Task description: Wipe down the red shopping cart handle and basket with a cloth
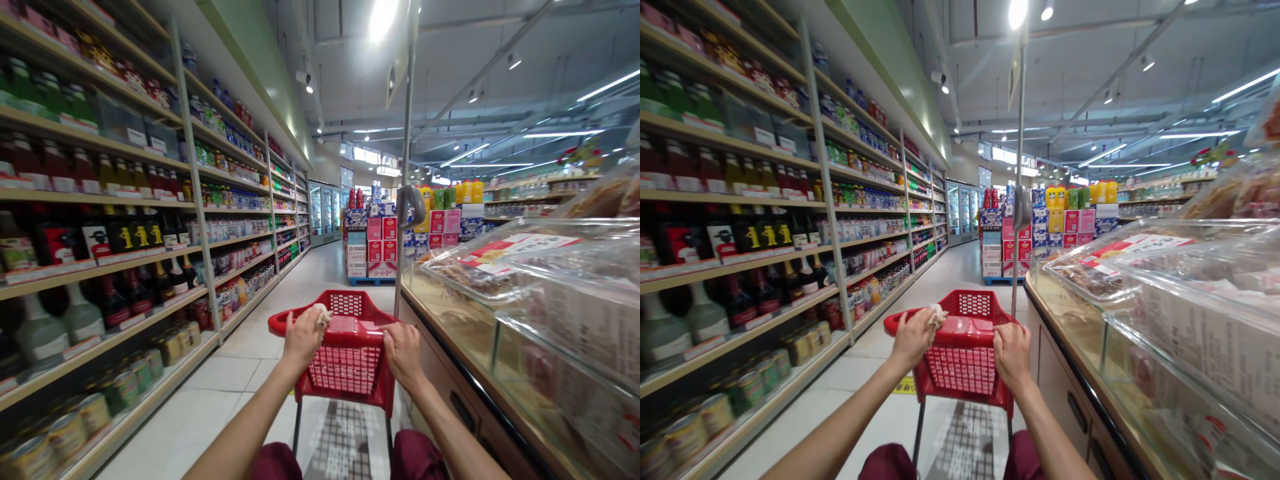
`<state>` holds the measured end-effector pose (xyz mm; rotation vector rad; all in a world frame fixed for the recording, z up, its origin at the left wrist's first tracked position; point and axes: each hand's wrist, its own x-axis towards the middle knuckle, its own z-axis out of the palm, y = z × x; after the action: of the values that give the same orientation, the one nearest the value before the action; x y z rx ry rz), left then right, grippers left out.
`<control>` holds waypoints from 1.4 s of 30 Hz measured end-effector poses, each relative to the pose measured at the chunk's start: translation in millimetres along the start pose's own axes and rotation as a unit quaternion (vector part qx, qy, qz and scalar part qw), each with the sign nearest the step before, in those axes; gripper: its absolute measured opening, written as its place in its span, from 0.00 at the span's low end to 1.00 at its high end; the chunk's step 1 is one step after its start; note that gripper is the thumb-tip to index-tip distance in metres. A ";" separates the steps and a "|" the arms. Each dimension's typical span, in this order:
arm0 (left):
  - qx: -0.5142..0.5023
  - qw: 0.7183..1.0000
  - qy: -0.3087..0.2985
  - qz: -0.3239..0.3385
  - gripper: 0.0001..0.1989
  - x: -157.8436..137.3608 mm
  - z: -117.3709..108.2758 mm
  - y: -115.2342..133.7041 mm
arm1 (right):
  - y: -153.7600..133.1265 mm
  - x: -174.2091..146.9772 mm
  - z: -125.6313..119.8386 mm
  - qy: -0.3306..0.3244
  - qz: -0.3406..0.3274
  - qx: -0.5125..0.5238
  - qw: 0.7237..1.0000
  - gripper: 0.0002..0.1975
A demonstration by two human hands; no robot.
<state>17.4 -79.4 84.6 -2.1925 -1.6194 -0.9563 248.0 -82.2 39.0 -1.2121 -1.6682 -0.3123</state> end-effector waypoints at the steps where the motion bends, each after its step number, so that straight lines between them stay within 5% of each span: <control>1: -0.014 1.000 -0.012 0.024 0.16 1.7 2.0 11.5 | -0.4 0.2 -1.9 -0.007 0.000 -0.005 1.000 0.14; 6: -0.049 0.993 -0.101 0.029 0.30 10.5 7.9 41.9 | -10.6 10.4 -8.8 -0.030 -0.001 -0.039 0.999 0.15; 11: 0.025 0.991 -0.134 -0.009 0.34 5.5 9.7 16.6 | -56.7 32.1 13.9 -0.078 -0.089 0.008 0.993 0.16; 16: 0.033 0.990 -0.137 0.032 0.34 -2.5 8.0 2.0 | -92.3 41.5 28.2 -0.152 -0.063 0.026 0.986 0.10; 20: 0.022 0.993 -0.106 0.043 0.34 -7.5 6.9 -3.0 | -70.9 39.0 8.7 -0.159 -0.074 0.049 0.983 0.05; 26: 0.036 0.997 -0.049 0.045 0.27 -13.2 11.9 1.6 | -23.3 31.7 -22.2 -0.133 0.009 -0.008 0.991 0.08; 32: 0.056 0.997 -0.027 0.042 0.26 -12.8 14.1 5.6 | -48.4 15.4 -6.7 -0.093 -0.117 -0.026 0.988 0.10; 35: 0.056 0.997 -0.039 0.040 0.26 -12.6 11.8 3.2 | -24.1 18.6 -8.3 -0.081 -0.103 -0.034 0.991 0.11; 38: 0.060 0.997 -0.045 0.033 0.27 -13.1 11.0 2.9 | 5.2 25.1 -14.2 -0.047 -0.012 -0.035 0.998 0.11; 42: 0.068 0.997 -0.038 0.024 0.27 -14.2 13.3 5.4 | -13.7 22.9 -7.4 -0.057 -0.043 -0.007 0.997 0.12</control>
<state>24.8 -84.6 66.5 -2.1875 -1.6068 -0.7357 241.1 -80.7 65.7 -1.1881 -1.8230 -0.3136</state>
